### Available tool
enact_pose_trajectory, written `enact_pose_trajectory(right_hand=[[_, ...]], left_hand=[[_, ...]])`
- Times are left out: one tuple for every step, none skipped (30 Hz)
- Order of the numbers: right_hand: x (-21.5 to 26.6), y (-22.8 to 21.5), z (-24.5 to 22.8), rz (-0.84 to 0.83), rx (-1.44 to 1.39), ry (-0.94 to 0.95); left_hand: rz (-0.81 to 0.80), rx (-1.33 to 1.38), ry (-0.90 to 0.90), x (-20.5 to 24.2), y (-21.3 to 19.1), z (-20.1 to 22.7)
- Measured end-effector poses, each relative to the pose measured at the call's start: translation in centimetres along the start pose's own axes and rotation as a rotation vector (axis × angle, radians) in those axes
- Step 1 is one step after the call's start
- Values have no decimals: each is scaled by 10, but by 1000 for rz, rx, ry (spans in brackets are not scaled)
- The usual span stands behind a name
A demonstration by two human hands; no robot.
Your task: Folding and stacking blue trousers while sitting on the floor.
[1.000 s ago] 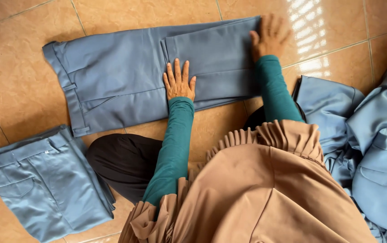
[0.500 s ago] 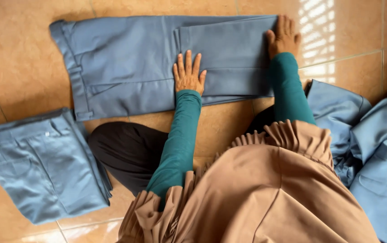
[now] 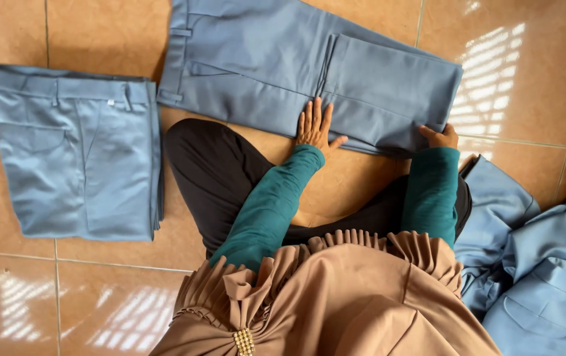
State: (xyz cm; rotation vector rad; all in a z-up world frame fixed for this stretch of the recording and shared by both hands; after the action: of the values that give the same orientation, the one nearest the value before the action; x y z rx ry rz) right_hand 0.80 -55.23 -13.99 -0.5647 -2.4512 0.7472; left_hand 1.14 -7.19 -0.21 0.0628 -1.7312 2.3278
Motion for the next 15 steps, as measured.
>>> enact_pose_trajectory(right_hand=[[27, -8, -32, -2, 6, -15], [56, -15, -60, -15, -84, 2], [84, -24, -89, -28, -173, 17], [100, -35, -99, -29, -165, -1], [118, -45, -110, -22, -264, -42], [135, -56, -120, -17, -363, -84], [179, -66, -151, -18, -359, -95], [223, -77, -174, 8, -511, -33], [270, -87, -194, 34, -661, 37], [264, -94, -189, 33, -655, 32], [259, -106, -185, 67, -778, 7], [253, -119, -180, 101, -900, -20], [252, -118, -196, 107, -892, -26], [250, -115, -215, 81, -889, -67], [248, -112, -236, 52, -884, -111]], left_hand=[[12, 8, -8, 4, -4, -3], [-1, 18, 13, 7, -6, -3], [-11, 30, 36, 10, -8, -1], [4, 41, 29, 11, -12, -1], [-46, 47, 49, 12, -10, 1], [-95, 53, 69, 13, -7, 3], [-85, 59, 66, 15, 4, 8], [-105, 85, 113, 16, 18, 18], [-132, 111, 160, 20, 34, 28], [-128, 117, 157, 25, 44, 35], [-149, 184, 220, 32, 57, 52], [-169, 250, 283, 38, 68, 68], [-168, 260, 288, 45, 77, 77], [-253, 332, 306, 53, 92, 88], [-336, 404, 322, 61, 105, 100]])
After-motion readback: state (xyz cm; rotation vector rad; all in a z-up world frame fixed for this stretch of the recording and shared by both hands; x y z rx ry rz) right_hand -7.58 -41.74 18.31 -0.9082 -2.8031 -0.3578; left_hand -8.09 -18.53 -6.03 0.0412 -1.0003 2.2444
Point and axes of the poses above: each hand's wrist, its own x-axis away from the middle knuckle, its own y-axis out of the palm, z = x × y, the point moved 9 cm from there along -x, towards the middle knuckle, and after that the axes turned 3 degrees about -y, right-handed, at the moved point
